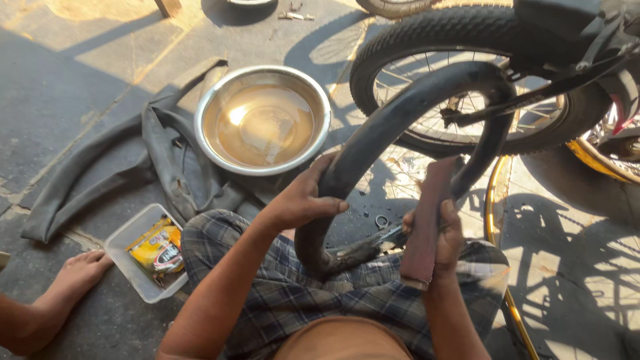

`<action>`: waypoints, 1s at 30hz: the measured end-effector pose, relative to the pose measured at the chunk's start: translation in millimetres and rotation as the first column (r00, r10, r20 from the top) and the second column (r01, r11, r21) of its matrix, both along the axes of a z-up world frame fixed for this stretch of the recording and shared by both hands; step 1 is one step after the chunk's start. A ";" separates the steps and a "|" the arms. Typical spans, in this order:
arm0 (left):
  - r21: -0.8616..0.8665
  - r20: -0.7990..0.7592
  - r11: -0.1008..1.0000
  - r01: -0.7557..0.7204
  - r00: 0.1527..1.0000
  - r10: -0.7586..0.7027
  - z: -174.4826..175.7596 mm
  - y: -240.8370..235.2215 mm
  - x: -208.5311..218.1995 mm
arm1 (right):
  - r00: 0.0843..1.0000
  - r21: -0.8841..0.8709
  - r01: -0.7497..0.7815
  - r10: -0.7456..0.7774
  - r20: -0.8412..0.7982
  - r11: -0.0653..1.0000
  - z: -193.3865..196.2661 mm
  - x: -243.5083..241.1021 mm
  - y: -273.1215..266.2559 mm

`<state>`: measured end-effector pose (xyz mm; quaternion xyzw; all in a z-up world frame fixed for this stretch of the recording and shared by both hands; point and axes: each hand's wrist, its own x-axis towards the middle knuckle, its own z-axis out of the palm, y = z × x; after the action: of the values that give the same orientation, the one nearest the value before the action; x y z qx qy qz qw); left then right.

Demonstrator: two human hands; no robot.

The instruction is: The person sits on the ground and repairs a bicycle inner tube. They use a rasp to roughen the surface, apply glue from a tube, and then place a patch over the puncture.

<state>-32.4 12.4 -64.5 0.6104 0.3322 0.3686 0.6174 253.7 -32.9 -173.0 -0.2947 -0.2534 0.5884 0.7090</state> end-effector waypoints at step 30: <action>0.436 -0.628 0.883 0.173 0.761 0.161 58.7 -32.9 29.2 | 0.086 0.578 -0.076 -0.572 0.816 0.813 109.1 -64.7 1.6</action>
<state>-3.2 -20.5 -5.8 0.8310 0.4236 0.2017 0.2990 189.0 -31.3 -64.0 -0.4573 -0.7315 0.0263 0.5051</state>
